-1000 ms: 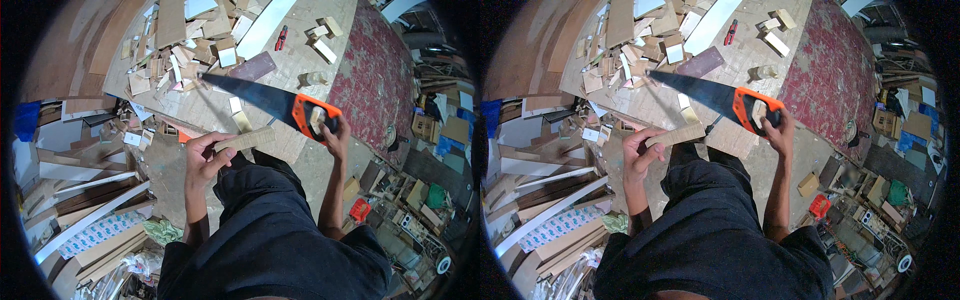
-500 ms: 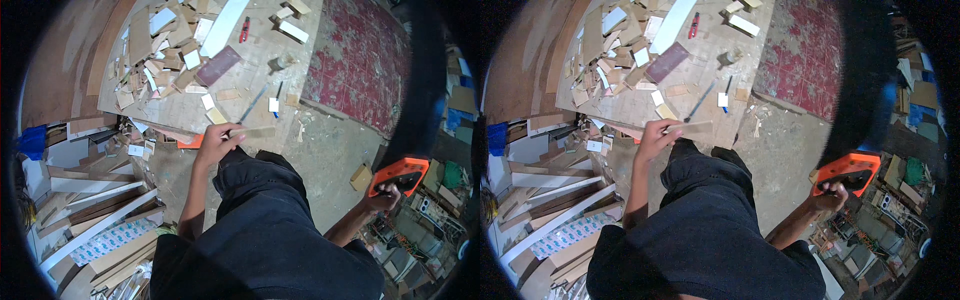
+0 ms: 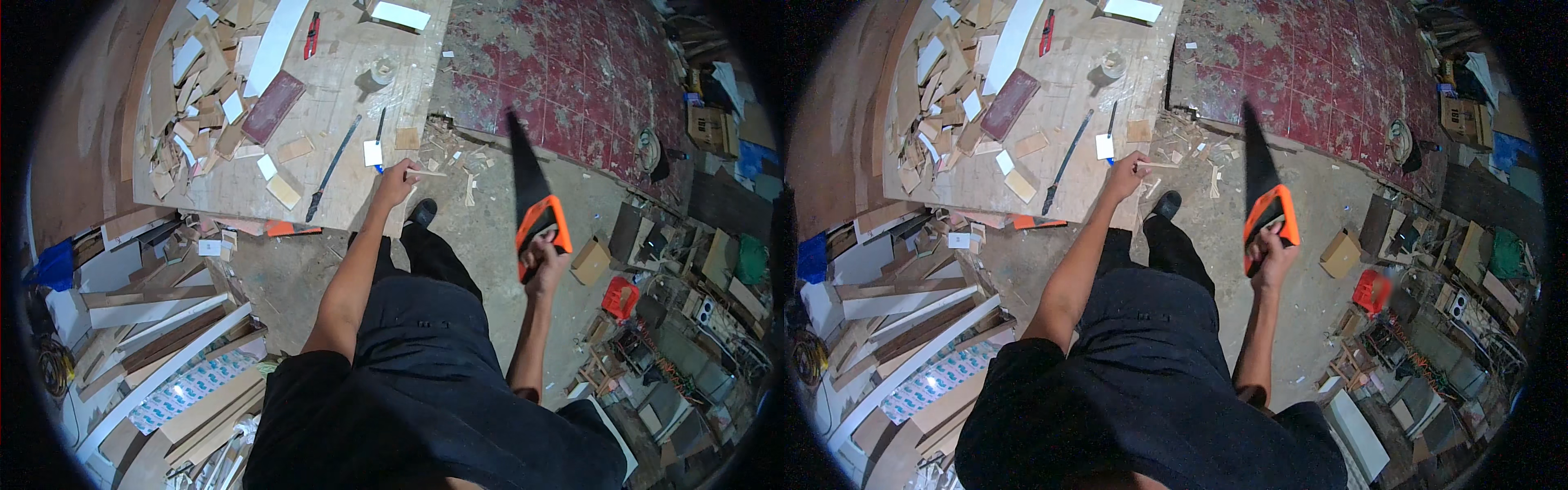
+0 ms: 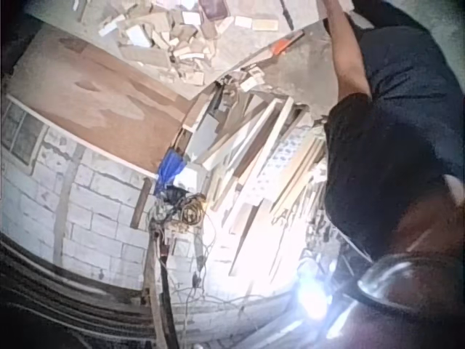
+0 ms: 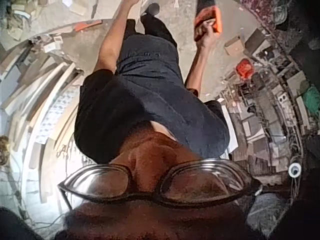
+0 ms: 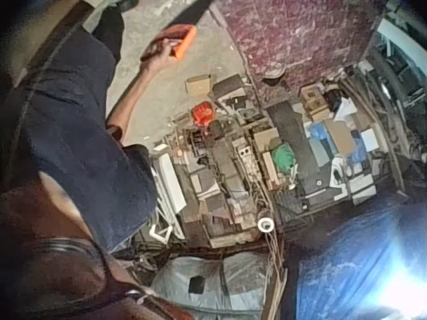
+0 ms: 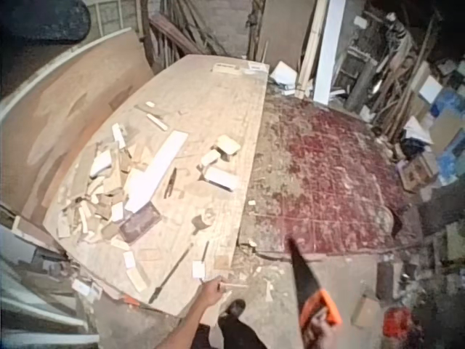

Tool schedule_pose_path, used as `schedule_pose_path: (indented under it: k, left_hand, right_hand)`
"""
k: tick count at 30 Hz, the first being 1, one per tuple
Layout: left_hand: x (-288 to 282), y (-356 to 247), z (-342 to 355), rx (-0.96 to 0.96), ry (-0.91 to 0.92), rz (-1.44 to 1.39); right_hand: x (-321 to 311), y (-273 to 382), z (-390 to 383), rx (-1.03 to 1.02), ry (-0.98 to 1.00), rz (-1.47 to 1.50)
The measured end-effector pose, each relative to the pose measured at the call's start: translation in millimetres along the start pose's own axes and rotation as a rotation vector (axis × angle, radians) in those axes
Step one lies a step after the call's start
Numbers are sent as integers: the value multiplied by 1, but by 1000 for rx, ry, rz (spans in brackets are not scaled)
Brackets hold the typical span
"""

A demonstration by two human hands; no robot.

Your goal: The person is measuring and sawing a small piece of wood in a workshop environment.

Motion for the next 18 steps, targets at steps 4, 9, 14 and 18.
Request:
schedule_pose_path:
  k: [4,9,14,18]
  left_hand:
    - [18,-26,36,47,3,-25]
    - [-43,3,64,299,-344,157]
    - [-81,-14,92,77,-288,213]
    - [-60,-6,79,28,-45,86]
  right_hand:
    - [-2,-47,-4,215,2,76]
    - [27,-72,-15,319,8,67]
    - [32,-73,-14,243,-20,-4]
    - [57,-72,-15,130,-26,-103]
Point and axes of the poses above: each hand's wrist, its own z-axis towards the middle knuckle, its own x-axis out of the palm, y = z × x, the point moved 6 cm from there along z, towards the middle knuckle, and after that the axes turned 1 degree about y, right-handed, at the moved point
